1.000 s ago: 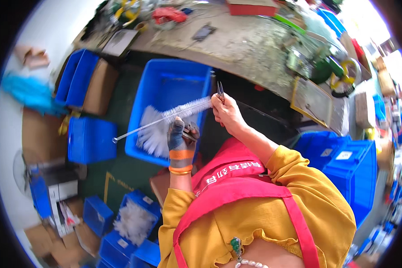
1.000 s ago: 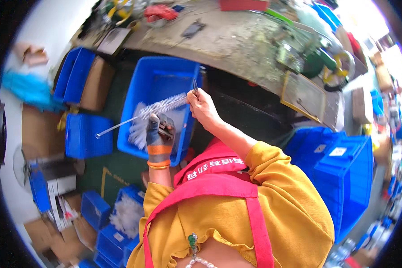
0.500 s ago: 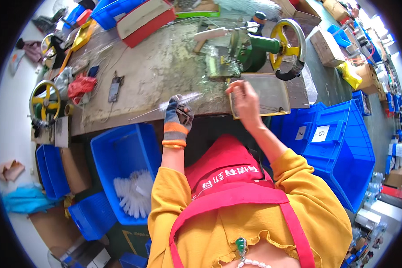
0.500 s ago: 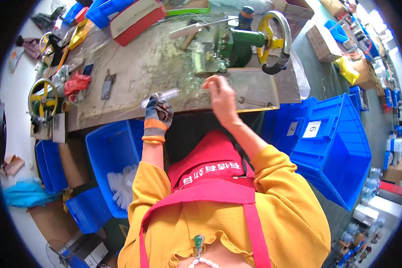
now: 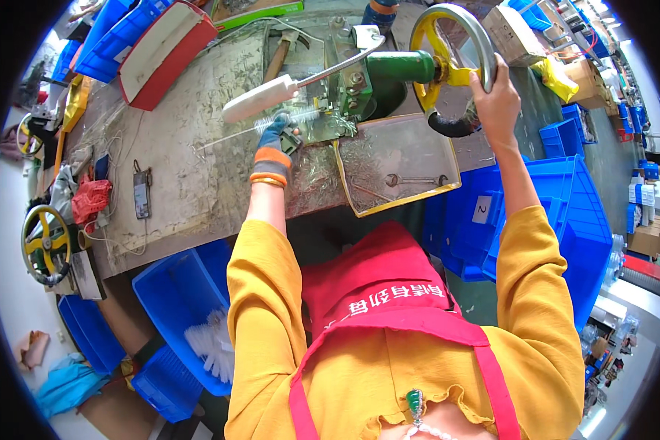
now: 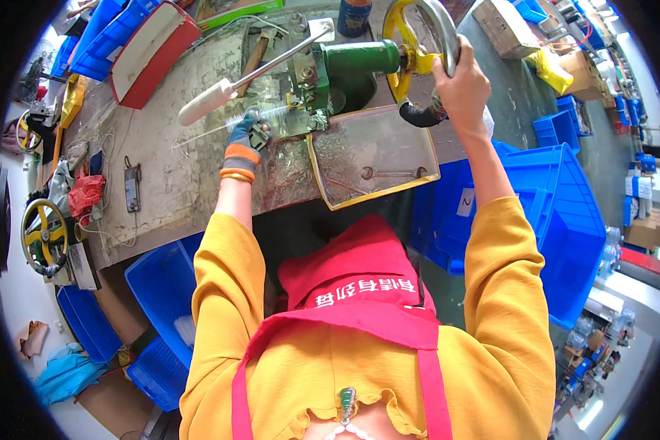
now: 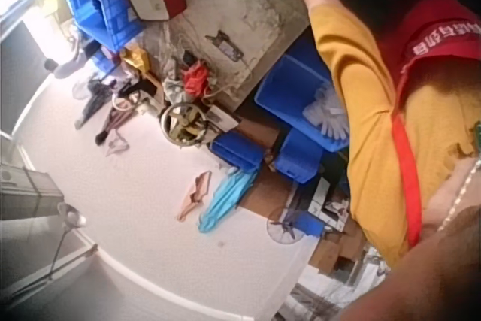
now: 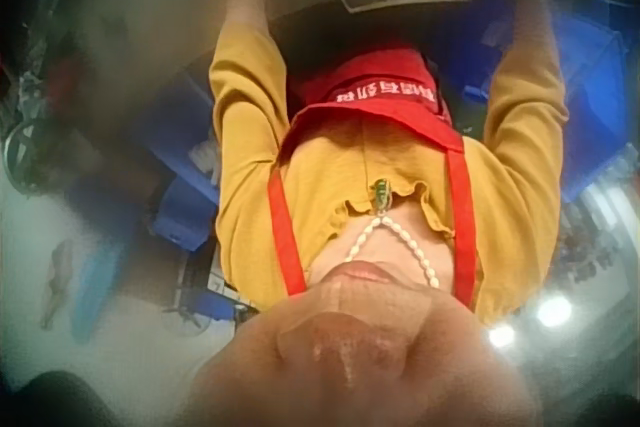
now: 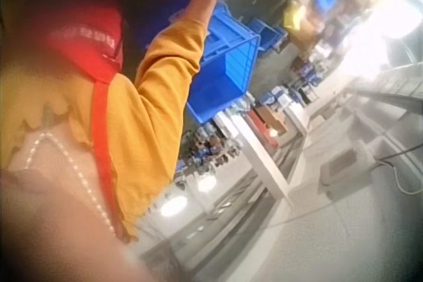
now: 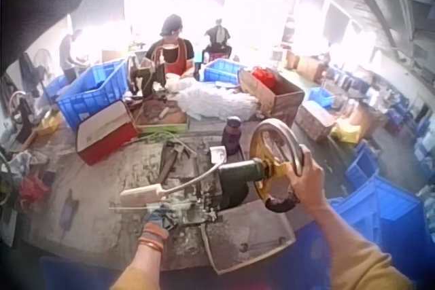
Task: Assembling white plastic brushes using a manual mechanical press machine on a factory floor.
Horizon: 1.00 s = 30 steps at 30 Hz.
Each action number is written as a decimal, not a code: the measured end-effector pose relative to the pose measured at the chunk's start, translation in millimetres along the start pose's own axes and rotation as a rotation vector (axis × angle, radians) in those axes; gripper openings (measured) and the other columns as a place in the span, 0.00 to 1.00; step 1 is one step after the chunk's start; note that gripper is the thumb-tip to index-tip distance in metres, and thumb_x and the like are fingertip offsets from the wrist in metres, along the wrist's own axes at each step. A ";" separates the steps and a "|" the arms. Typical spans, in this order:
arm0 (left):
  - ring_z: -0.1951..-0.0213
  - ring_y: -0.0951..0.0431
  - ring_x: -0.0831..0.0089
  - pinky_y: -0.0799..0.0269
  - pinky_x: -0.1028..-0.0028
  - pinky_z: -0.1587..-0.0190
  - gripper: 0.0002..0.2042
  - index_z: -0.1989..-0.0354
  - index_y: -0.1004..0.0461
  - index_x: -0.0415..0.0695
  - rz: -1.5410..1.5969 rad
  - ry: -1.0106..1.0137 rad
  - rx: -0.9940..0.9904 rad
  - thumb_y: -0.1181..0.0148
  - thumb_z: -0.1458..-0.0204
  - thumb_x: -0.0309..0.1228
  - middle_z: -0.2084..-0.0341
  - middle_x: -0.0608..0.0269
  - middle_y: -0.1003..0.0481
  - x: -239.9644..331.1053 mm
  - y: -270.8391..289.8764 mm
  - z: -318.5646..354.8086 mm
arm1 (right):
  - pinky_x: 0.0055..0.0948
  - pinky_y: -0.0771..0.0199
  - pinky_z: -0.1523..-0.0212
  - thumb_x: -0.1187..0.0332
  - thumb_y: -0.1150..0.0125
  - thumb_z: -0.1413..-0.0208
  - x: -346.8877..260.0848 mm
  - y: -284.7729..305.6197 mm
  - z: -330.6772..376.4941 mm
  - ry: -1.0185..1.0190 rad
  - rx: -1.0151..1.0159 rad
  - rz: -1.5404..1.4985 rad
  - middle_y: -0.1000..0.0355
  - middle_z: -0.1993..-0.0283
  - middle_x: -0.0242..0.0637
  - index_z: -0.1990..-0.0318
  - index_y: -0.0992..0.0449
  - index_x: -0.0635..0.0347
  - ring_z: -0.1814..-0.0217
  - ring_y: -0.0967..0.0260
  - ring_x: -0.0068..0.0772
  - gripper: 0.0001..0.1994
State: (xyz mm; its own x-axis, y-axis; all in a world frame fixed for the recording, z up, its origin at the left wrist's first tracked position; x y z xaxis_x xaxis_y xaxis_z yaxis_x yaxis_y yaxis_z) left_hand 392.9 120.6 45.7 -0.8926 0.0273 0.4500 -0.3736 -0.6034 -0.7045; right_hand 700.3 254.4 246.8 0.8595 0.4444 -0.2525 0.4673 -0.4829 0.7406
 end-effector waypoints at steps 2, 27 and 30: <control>0.82 0.31 0.71 0.32 0.72 0.81 0.09 0.68 0.32 0.45 -0.030 0.058 -0.071 0.44 0.59 0.30 0.82 0.66 0.31 0.3 -2.3 -9.9 | 0.37 0.34 0.70 0.61 0.44 0.62 3.2 -1.4 -7.9 0.008 -0.009 0.029 0.32 0.69 0.45 0.55 0.40 0.57 0.70 0.33 0.47 0.24; 0.79 0.31 0.74 0.30 0.73 0.77 0.10 0.65 0.32 0.46 -0.437 0.095 -0.157 0.46 0.60 0.27 0.78 0.68 0.31 26.8 -12.2 -42.5 | 0.27 0.39 0.61 0.70 0.47 0.67 -23.2 3.2 -58.3 0.007 -0.293 -0.149 0.35 0.69 0.46 0.62 0.36 0.71 0.65 0.37 0.36 0.20; 0.79 0.31 0.74 0.30 0.74 0.77 0.10 0.65 0.32 0.45 -0.421 0.095 -0.132 0.46 0.59 0.26 0.77 0.67 0.30 25.2 -10.0 -46.7 | 0.27 0.40 0.60 0.71 0.46 0.67 -20.2 1.7 -57.7 0.050 -0.242 -0.191 0.35 0.67 0.46 0.60 0.37 0.71 0.64 0.37 0.35 0.22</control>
State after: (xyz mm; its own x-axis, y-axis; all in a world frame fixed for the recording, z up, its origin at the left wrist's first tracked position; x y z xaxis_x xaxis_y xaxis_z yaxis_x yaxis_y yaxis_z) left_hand 362.4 164.5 38.4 -0.6732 0.3254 0.6640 -0.7323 -0.4178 -0.5377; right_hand 671.8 288.2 289.1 0.7470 0.5490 -0.3750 0.5512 -0.1959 0.8110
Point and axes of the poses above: each hand's wrist, its own z-axis away from the middle knuckle, its own y-axis out of the back of the hand, x = y × z, the point moved 3 cm from there along -z, towards the middle knuckle
